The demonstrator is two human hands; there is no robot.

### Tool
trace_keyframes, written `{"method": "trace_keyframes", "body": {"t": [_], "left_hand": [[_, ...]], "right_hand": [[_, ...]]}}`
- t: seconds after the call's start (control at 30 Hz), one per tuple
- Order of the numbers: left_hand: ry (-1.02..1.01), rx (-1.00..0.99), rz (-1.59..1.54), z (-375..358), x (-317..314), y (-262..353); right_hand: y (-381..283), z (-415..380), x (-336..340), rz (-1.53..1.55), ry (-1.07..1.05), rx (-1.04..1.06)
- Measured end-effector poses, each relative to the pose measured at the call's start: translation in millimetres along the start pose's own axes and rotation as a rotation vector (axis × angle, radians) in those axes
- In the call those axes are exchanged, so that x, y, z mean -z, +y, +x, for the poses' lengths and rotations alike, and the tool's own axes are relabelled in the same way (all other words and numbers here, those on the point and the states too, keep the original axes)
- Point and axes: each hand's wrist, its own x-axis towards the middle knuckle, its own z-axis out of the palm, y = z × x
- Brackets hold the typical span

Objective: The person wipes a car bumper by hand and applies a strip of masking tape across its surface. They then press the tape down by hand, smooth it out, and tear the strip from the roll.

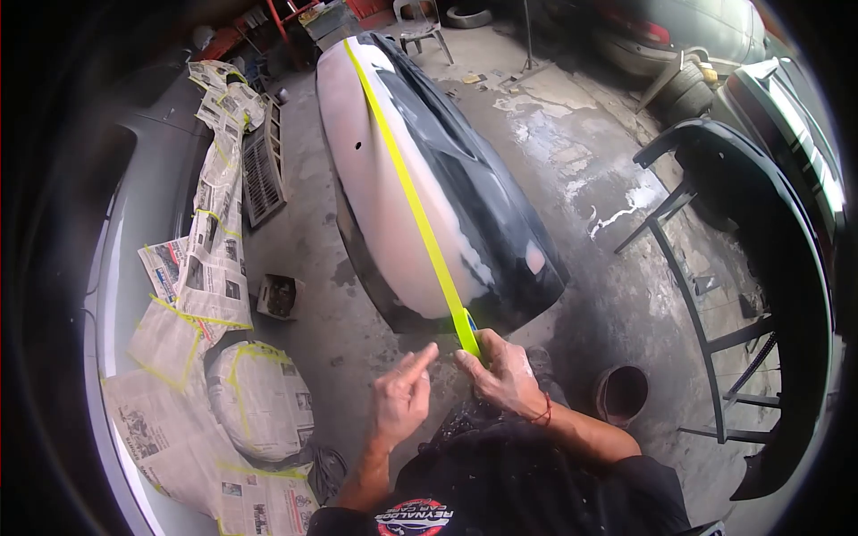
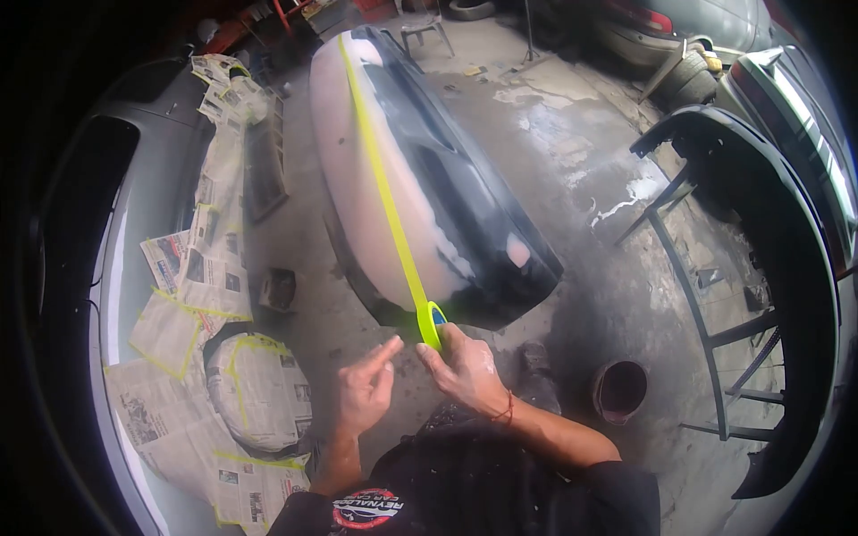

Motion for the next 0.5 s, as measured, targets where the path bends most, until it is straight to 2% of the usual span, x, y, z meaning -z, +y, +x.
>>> {"method": "trace_keyframes", "body": {"t": [0.07,0.1,0.13,0.27,0.33,0.37,0.43,0.5], "left_hand": [[0.127,-0.013,-0.045,31,7,-41],[0.211,-0.041,0.013,52,3,-63],[0.240,-0.082,0.139,75,-1,-86],[0.248,-0.054,0.305,157,-33,-125],[0.230,-0.081,0.443,188,-52,-132],[0.213,-0.033,0.515,201,-62,-140],[0.243,-0.004,0.675,207,-81,-148],[0.259,-0.014,0.693,206,-84,-152]], "right_hand": [[7,-4,-3,-0.079,0.027,0.000],[6,-9,-5,0.022,0.078,0.025],[10,-12,-5,-0.055,0.128,0.034],[9,-18,6,0.084,0.143,-0.041],[17,-24,7,-0.039,0.110,-0.133],[25,-26,4,0.010,0.126,-0.067],[33,-33,0,0.018,0.081,-0.096],[30,-39,-3,0.061,0.039,-0.102]]}}
